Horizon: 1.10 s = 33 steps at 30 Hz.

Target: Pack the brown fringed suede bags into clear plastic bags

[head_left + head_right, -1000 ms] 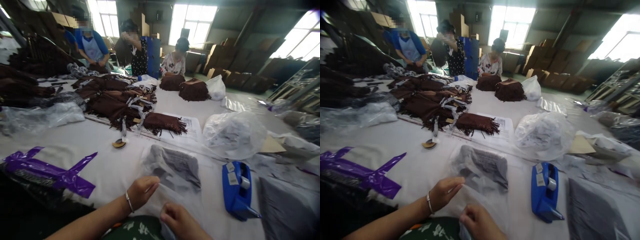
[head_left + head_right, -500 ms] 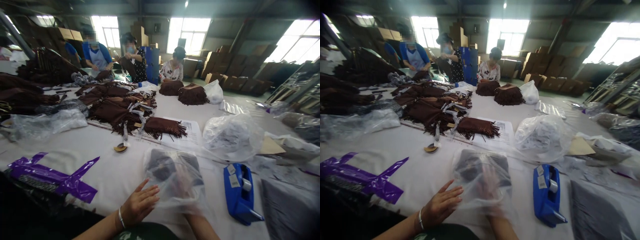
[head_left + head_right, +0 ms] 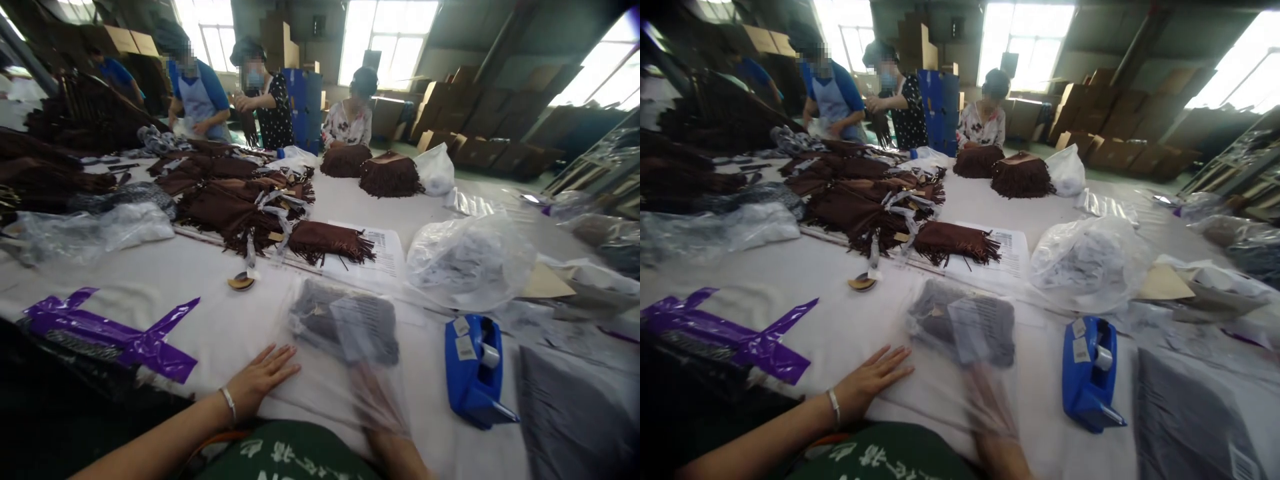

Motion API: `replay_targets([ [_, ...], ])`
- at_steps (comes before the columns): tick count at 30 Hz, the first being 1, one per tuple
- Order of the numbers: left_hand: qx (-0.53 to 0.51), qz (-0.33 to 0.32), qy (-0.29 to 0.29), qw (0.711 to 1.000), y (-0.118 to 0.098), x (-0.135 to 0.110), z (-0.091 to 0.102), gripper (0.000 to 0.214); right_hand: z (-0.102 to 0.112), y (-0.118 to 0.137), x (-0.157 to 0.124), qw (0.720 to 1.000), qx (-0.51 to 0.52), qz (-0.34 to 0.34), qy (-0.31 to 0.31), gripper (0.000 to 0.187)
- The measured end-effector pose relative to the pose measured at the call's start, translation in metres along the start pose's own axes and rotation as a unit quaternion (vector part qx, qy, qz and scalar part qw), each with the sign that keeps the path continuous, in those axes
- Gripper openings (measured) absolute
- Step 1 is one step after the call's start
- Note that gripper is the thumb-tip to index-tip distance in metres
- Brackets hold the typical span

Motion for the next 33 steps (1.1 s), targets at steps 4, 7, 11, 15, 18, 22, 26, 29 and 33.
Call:
replay_targets([
  [4, -0.051, -0.014, 0.058, 0.997, 0.007, 0.010, -0.004, 0.087, 0.020, 0.016, -0.070, 0.998, 0.040, 0.041, 0.039, 0.039],
  [7, -0.085, -0.046, 0.092, 0.991, 0.007, 0.017, 0.005, 0.092, 0.046, 0.024, -0.068, 0.981, 0.163, 0.019, 0.106, 0.031],
  [11, -0.123, -0.097, 0.133, 0.979, 0.006, 0.013, 0.032, 0.095, 0.082, -0.005, -0.024, 0.981, 0.155, -0.011, 0.117, 0.049],
  [15, -0.094, -0.105, 0.149, 0.979, 0.012, 0.003, 0.052, 0.097, 0.078, -0.042, -0.009, 0.974, 0.085, 0.054, 0.201, 0.071],
  [18, -0.050, -0.114, 0.124, 0.984, 0.015, 0.005, 0.052, 0.094, 0.072, -0.054, -0.015, 0.979, 0.061, 0.079, 0.178, 0.075],
  [22, -0.064, -0.122, 0.012, 0.990, 0.011, 0.022, 0.043, 0.073, 0.067, -0.053, -0.019, 0.986, 0.058, 0.115, 0.104, 0.067],
  [26, -0.139, -0.118, -0.076, 0.980, 0.012, 0.032, 0.036, 0.037, 0.061, -0.052, -0.019, 0.987, 0.074, 0.122, 0.076, 0.055],
  [29, -0.174, -0.017, -0.151, 0.973, 0.020, 0.030, 0.032, 0.026, 0.060, -0.049, -0.022, 0.990, 0.092, 0.099, 0.045, 0.049],
  [33, -0.166, 0.149, -0.250, 0.942, 0.026, 0.018, 0.022, 0.025, 0.050, -0.045, -0.034, 0.992, 0.124, 0.024, -0.011, 0.038],
])
Point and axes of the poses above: each hand's wrist, its own x-axis towards the middle knuckle, its own z-axis out of the back of the hand, y = z × x, the point moved 5 cm from there along x, towards the middle knuckle, and after that the axes turned 3 degrees about x, right-handed, at the moved point
